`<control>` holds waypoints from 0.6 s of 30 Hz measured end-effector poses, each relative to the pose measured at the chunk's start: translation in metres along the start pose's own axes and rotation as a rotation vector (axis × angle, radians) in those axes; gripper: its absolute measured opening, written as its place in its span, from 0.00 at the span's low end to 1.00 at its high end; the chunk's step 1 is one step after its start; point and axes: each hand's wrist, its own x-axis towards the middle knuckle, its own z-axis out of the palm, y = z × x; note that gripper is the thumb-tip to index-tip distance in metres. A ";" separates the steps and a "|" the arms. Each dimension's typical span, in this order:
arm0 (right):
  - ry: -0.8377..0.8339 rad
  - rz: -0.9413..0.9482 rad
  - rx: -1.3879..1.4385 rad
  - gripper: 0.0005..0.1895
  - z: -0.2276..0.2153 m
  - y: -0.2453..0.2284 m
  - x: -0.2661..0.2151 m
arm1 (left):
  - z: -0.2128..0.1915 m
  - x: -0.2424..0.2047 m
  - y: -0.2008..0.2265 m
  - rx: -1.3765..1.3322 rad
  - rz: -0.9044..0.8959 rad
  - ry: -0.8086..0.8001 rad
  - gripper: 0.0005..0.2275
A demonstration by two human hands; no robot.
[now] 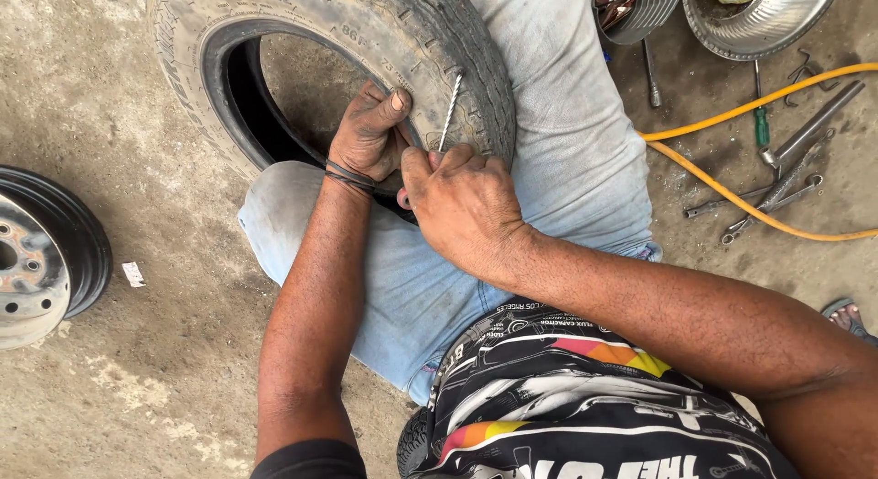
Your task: The person sits on the floor and uses a screwdriver to repeatedly scrape and clean the sidewall of a motorcycle tire. The person rotates the tire to access different sections of the sidewall while continuing to scrape with the tool.
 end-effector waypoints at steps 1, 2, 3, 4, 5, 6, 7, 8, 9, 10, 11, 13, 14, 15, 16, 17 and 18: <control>0.003 0.003 0.011 0.16 0.001 0.000 0.000 | 0.000 0.000 -0.001 0.004 0.012 0.008 0.26; 0.011 0.002 0.004 0.16 0.002 0.000 -0.001 | -0.001 0.000 -0.002 0.008 0.024 0.016 0.26; 0.020 -0.001 0.000 0.15 0.004 -0.001 0.000 | -0.003 -0.001 -0.003 0.014 0.038 0.028 0.26; 0.029 -0.004 -0.004 0.15 0.007 -0.003 0.000 | -0.005 -0.002 -0.003 0.021 0.045 0.027 0.26; 0.003 0.010 0.000 0.16 0.010 -0.005 0.002 | -0.009 -0.002 -0.004 0.029 0.046 0.026 0.26; -0.023 0.025 0.004 0.17 0.013 -0.007 0.004 | -0.014 -0.002 -0.005 0.037 0.047 0.025 0.26; -0.049 0.043 0.007 0.18 0.015 -0.010 0.008 | -0.019 -0.002 -0.006 0.063 0.046 0.034 0.26; -0.053 0.025 -0.016 0.15 0.017 -0.013 0.012 | -0.024 -0.001 -0.007 0.089 0.045 0.043 0.26; -0.059 0.006 -0.041 0.12 0.018 -0.016 0.018 | -0.030 -0.002 -0.009 0.113 0.045 0.052 0.27; -0.066 -0.012 -0.066 0.08 0.018 -0.019 0.026 | -0.036 0.001 -0.007 0.141 0.032 0.081 0.26; -0.070 -0.016 -0.022 0.07 0.015 -0.022 0.034 | -0.040 0.003 -0.003 0.169 0.026 0.110 0.25; -0.083 -0.026 0.060 0.06 0.007 -0.024 0.042 | -0.043 0.003 0.001 0.215 0.026 0.144 0.25; -0.110 -0.050 0.106 0.08 0.002 -0.023 0.041 | -0.042 0.002 0.000 0.233 0.032 0.148 0.25; -0.149 -0.076 0.154 0.10 -0.002 -0.020 0.034 | -0.040 -0.004 -0.005 0.241 0.035 0.160 0.25; -0.189 -0.102 0.202 0.13 -0.006 -0.016 0.026 | -0.036 -0.009 -0.008 0.201 0.035 0.142 0.25; -0.115 -0.126 0.303 0.12 -0.010 -0.008 0.018 | -0.031 -0.012 -0.007 0.166 0.040 0.120 0.25; -0.041 -0.150 0.403 0.13 -0.013 0.002 0.008 | -0.025 -0.013 -0.004 0.130 0.045 0.098 0.25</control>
